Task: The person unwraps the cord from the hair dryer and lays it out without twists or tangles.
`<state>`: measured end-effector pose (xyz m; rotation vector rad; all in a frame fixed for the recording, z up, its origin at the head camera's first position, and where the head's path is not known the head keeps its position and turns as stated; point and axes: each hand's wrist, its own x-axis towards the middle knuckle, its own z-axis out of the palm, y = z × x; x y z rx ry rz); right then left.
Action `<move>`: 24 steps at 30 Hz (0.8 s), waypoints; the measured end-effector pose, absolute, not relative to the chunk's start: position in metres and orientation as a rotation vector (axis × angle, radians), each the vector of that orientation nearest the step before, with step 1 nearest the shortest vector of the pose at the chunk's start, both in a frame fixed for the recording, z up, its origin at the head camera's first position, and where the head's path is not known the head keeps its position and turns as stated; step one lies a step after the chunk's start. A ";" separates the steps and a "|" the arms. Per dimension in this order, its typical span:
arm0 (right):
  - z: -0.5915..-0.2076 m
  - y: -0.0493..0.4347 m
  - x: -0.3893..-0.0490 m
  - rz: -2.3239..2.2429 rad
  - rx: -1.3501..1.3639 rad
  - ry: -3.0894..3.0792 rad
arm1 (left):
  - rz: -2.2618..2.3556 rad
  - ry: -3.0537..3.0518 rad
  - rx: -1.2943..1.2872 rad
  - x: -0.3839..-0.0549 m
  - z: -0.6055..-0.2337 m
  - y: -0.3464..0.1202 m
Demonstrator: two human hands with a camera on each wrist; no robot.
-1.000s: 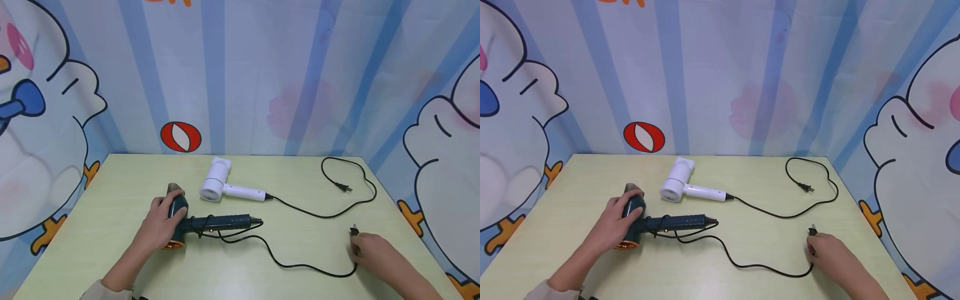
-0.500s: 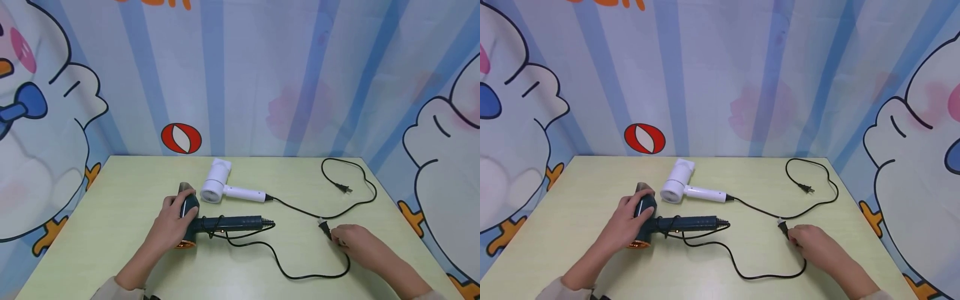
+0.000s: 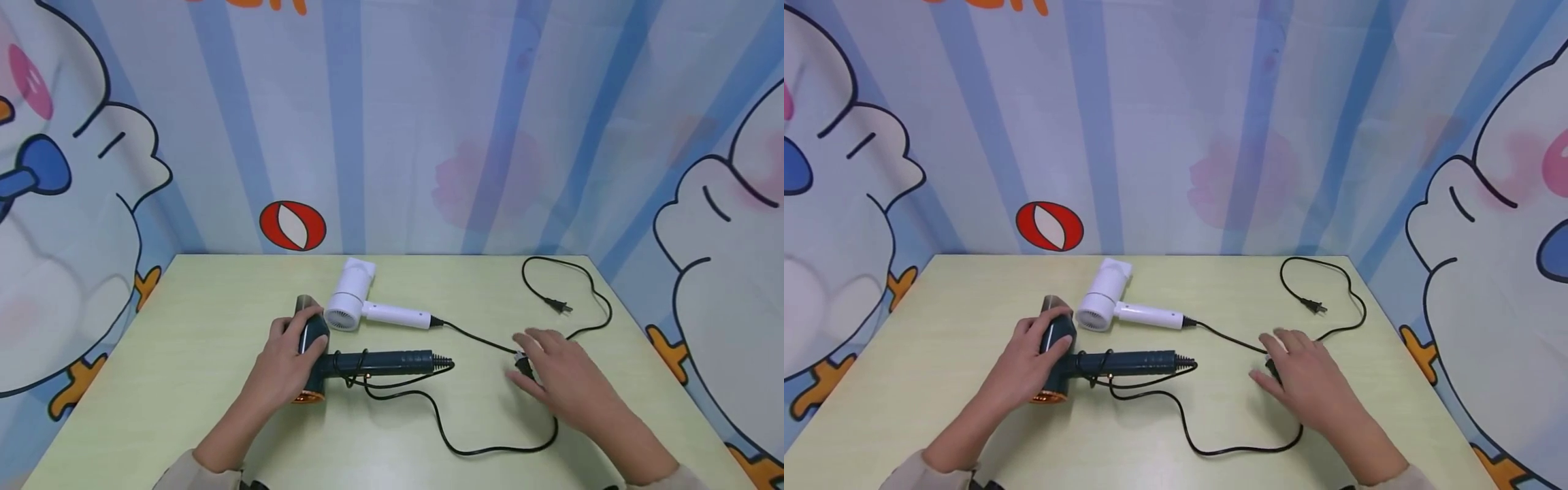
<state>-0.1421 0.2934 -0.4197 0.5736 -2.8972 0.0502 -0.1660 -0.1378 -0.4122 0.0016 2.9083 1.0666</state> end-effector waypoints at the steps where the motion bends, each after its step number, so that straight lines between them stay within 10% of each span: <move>1: -0.417 0.288 -0.142 0.032 0.558 -2.856 | 1.066 2.908 0.002 -0.166 -0.412 -0.138; 24: -0.392 0.234 -0.142 0.131 0.372 -2.795 | 1.073 2.929 -0.011 -0.167 -0.412 -0.140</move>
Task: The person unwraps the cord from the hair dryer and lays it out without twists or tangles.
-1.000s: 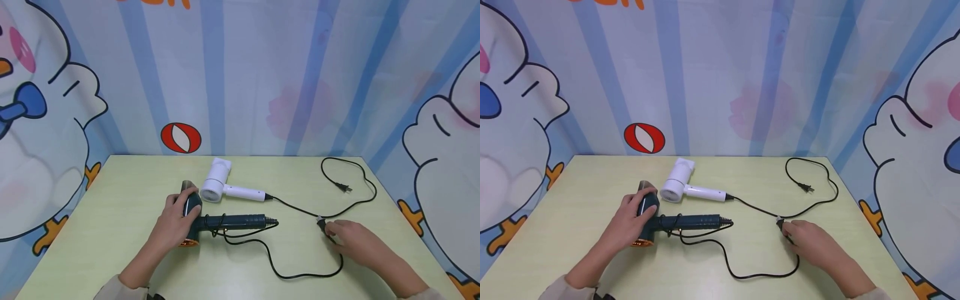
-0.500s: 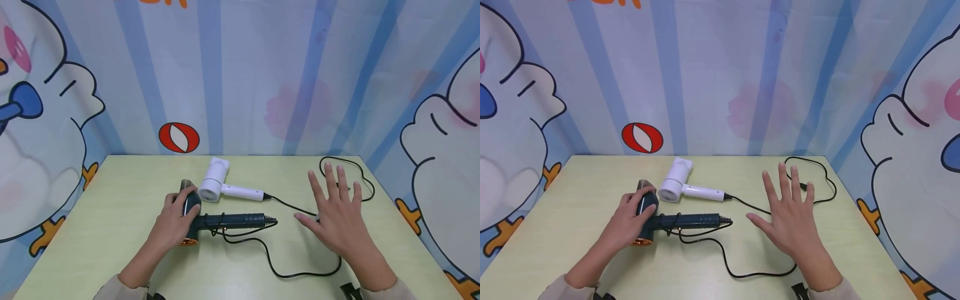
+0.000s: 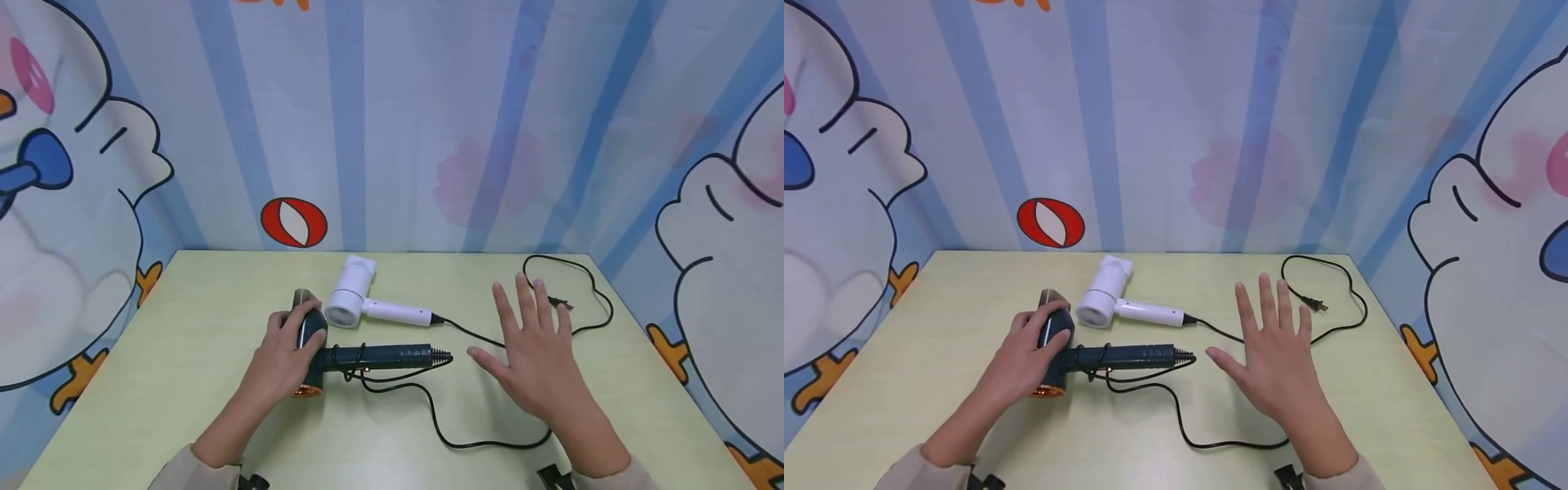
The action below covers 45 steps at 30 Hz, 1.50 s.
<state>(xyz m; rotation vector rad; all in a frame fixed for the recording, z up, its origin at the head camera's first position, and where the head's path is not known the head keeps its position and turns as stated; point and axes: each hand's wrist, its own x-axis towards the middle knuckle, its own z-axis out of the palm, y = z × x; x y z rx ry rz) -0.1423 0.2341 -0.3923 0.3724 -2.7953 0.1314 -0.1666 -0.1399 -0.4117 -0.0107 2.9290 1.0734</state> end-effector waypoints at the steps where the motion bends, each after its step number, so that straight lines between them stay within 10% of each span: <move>1: -0.396 0.230 -0.142 0.145 0.380 -2.817 | 1.077 2.929 -0.013 -0.166 -0.412 -0.141; 45: -0.453 0.174 -0.113 0.242 0.832 -3.057 | 1.073 2.931 -0.061 -0.163 -0.406 -0.153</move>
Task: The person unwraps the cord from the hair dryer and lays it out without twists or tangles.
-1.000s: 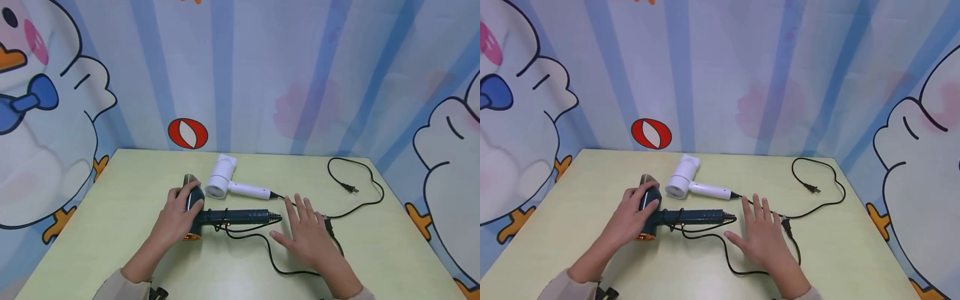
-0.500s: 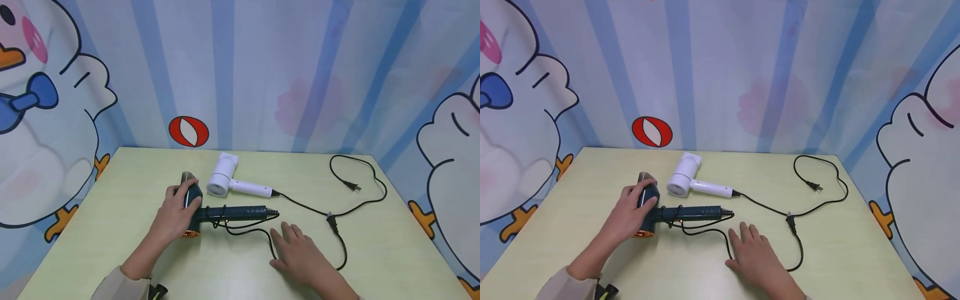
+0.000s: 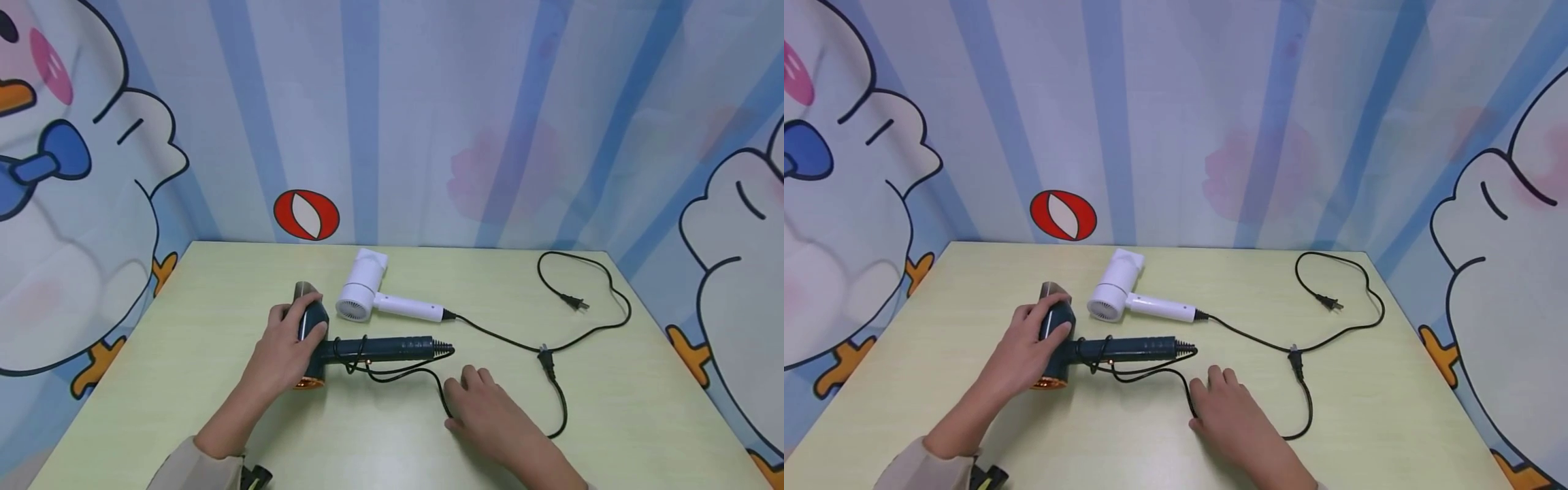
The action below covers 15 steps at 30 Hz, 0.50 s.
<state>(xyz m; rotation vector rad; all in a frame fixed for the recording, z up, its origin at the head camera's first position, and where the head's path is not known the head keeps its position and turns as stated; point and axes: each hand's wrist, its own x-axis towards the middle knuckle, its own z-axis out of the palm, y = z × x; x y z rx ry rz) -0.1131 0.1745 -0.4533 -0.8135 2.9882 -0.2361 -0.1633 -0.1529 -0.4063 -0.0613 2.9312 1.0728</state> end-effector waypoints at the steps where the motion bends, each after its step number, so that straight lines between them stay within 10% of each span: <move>1: -0.452 0.174 -0.113 -0.253 -0.812 2.972 | 1.073 2.933 -0.060 -0.163 -0.407 -0.153; 15: -0.445 0.182 -0.108 -0.391 -0.754 2.755 | 1.079 2.940 -0.043 -0.163 -0.404 -0.157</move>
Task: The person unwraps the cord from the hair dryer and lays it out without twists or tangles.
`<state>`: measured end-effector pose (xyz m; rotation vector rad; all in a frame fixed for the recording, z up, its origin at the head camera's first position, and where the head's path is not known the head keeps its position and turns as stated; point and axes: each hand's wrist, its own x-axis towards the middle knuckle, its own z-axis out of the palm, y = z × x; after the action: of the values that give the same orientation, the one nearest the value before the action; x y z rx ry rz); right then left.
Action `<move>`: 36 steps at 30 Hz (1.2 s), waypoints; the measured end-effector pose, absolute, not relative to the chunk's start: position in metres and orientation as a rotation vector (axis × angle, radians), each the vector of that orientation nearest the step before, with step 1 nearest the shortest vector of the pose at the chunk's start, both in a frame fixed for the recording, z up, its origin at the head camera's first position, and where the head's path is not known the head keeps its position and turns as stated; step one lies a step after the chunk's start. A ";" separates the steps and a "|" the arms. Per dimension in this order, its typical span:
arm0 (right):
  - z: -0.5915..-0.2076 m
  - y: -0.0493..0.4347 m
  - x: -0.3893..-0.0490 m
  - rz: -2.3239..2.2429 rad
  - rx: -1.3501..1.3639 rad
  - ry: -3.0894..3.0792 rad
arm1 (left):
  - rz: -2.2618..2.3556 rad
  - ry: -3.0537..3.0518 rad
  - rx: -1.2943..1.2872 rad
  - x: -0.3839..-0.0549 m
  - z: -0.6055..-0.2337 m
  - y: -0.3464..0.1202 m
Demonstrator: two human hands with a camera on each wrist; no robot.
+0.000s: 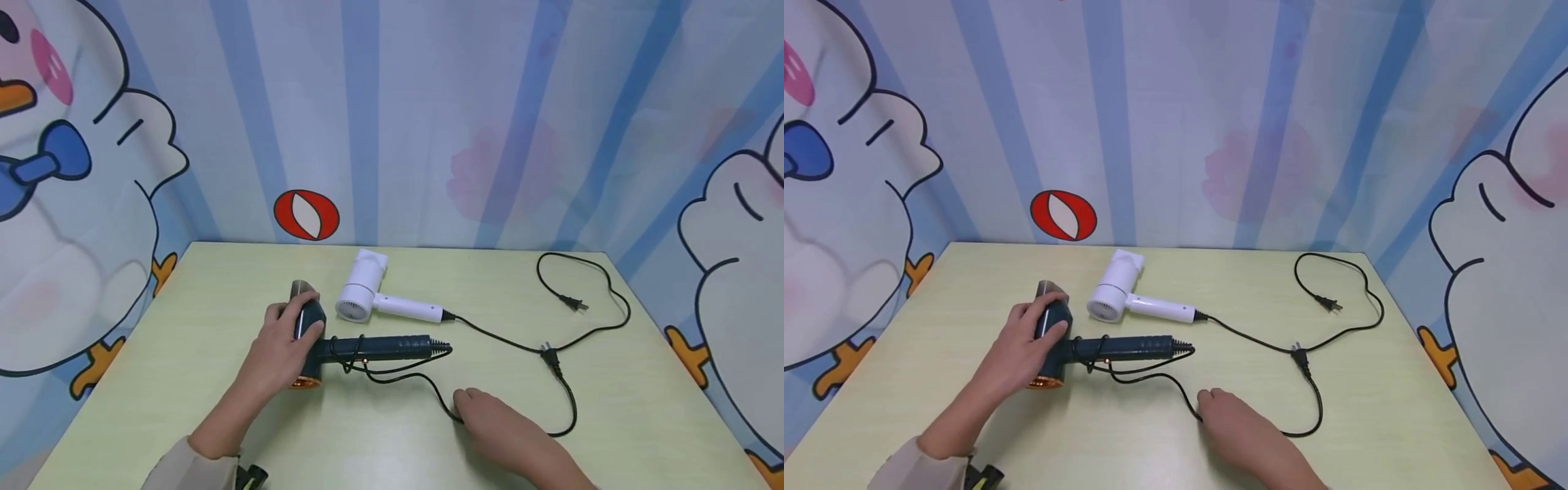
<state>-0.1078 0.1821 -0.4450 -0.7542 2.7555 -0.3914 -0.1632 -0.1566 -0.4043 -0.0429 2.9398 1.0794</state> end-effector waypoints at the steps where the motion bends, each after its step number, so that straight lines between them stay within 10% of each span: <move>1: -0.444 0.185 -0.107 -0.412 -0.730 2.737 | 1.080 2.940 -0.041 -0.163 -0.404 -0.157; 36: -0.438 0.214 -0.137 -0.397 -0.182 3.007 | 1.124 2.891 0.121 -0.156 -0.399 -0.163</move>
<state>-0.1369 0.2137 -0.4380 -0.1816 3.0068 -0.3967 -0.1564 -0.1625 -0.3986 0.1210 2.8906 1.1242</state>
